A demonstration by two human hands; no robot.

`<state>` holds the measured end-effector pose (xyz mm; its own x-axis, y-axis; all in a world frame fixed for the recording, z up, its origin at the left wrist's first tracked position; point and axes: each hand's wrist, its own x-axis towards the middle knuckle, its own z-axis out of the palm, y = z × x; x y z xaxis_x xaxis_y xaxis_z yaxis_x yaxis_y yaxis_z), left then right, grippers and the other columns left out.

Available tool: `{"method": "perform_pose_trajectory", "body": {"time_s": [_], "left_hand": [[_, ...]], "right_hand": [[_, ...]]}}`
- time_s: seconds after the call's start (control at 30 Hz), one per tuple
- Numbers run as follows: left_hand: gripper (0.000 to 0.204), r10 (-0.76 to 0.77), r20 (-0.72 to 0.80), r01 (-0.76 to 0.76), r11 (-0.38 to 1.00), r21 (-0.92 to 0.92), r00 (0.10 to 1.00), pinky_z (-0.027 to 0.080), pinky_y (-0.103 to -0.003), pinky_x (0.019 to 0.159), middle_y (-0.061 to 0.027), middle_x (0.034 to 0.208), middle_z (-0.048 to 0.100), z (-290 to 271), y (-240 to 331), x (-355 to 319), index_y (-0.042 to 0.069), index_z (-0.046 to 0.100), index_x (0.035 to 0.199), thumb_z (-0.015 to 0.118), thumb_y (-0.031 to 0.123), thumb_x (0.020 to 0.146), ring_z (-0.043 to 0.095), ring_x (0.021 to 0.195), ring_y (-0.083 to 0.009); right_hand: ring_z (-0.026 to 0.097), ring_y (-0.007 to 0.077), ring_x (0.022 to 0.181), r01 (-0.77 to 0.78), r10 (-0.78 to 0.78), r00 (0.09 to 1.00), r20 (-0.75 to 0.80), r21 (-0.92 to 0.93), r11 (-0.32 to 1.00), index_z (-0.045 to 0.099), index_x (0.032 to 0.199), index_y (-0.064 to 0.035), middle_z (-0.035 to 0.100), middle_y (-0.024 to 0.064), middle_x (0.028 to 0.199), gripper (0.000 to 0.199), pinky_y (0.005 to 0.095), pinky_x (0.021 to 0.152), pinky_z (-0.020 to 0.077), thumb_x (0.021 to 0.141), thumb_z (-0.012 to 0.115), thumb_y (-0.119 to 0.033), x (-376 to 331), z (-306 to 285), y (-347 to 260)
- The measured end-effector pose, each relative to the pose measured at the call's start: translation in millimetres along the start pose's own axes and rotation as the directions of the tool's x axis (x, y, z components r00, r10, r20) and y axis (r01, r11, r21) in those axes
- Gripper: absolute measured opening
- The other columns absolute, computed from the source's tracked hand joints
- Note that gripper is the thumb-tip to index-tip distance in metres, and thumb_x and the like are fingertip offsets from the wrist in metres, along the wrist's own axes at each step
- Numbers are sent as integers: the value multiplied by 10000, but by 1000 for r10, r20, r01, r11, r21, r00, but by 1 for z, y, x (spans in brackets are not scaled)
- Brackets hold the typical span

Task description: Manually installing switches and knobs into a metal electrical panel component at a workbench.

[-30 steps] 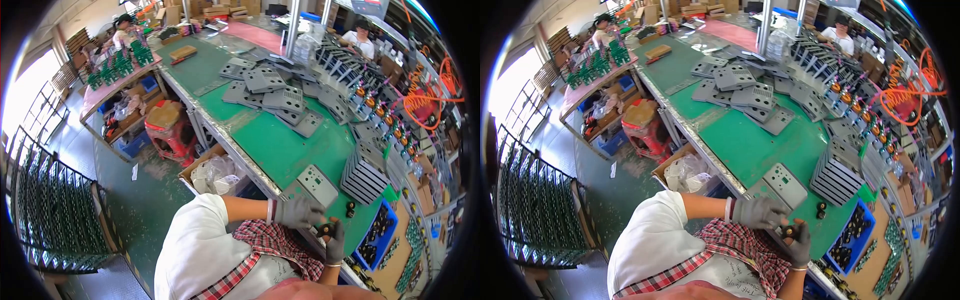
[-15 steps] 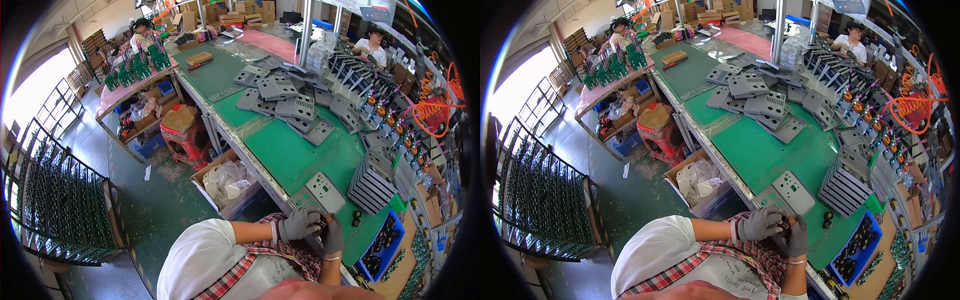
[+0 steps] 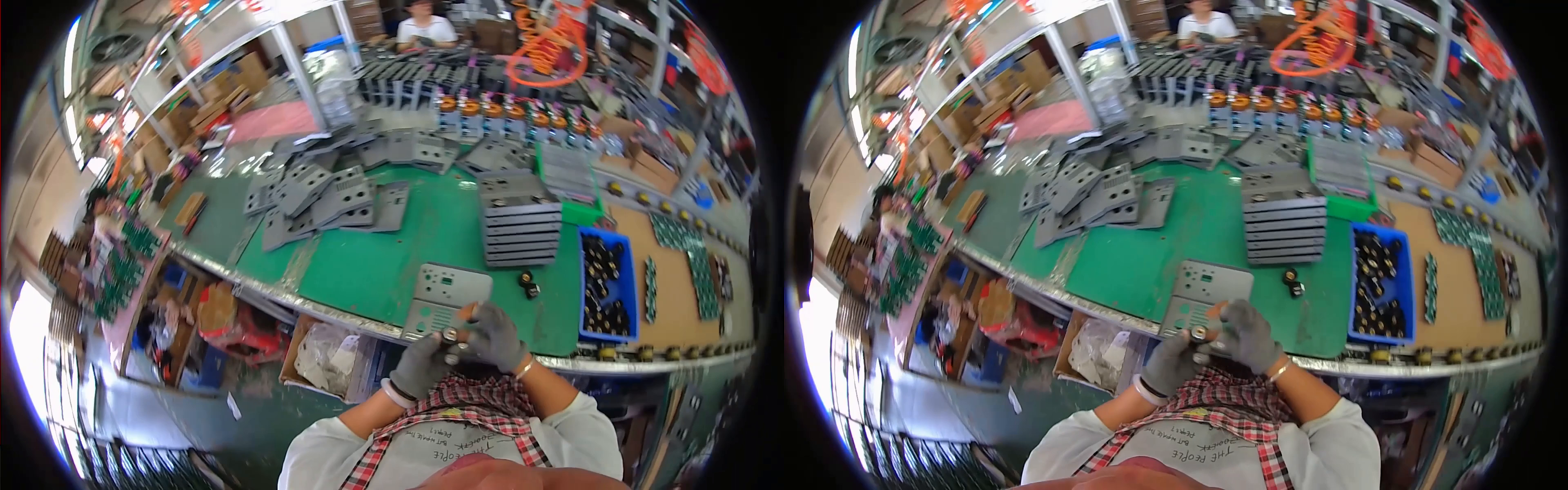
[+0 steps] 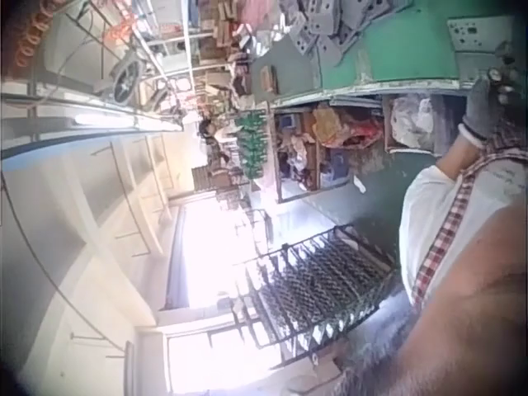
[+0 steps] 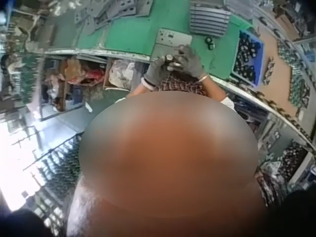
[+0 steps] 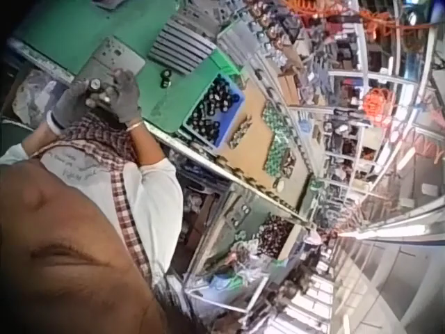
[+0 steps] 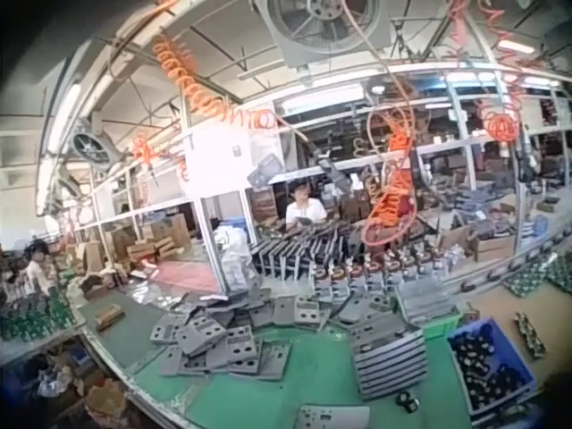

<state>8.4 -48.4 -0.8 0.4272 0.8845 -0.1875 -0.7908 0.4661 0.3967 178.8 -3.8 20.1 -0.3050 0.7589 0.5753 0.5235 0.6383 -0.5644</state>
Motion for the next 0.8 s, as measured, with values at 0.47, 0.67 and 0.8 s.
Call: {"method": "perform_pose_trajectory", "body": {"time_s": [0.47,0.67,0.8], "left_hand": [[365,-90,119,92,996,-4,989,443,-268,730,-49,1065,541,-43,-12,3,35,429,1204,464,255,916,536,889,-149],[414,-45,89,48,998,-31,995,437,-273,750,-48,1119,506,-42,-7,7,33,375,1266,448,247,919,521,923,-151],[325,68,-17,-68,997,-34,998,446,-294,713,-72,1054,562,-55,-4,6,16,471,1167,442,218,913,546,859,-161]], "right_hand": [[570,278,845,67,-57,975,216,-39,997,600,930,-120,560,75,941,244,386,680,487,736,618,-268,-21,9,-6],[573,283,864,-5,16,962,273,-41,999,598,956,-117,558,98,978,249,388,705,488,769,595,-281,-24,26,2],[570,290,884,129,-125,970,207,-8,992,598,979,-121,565,104,991,238,380,709,491,785,588,-258,-9,46,12]]}}
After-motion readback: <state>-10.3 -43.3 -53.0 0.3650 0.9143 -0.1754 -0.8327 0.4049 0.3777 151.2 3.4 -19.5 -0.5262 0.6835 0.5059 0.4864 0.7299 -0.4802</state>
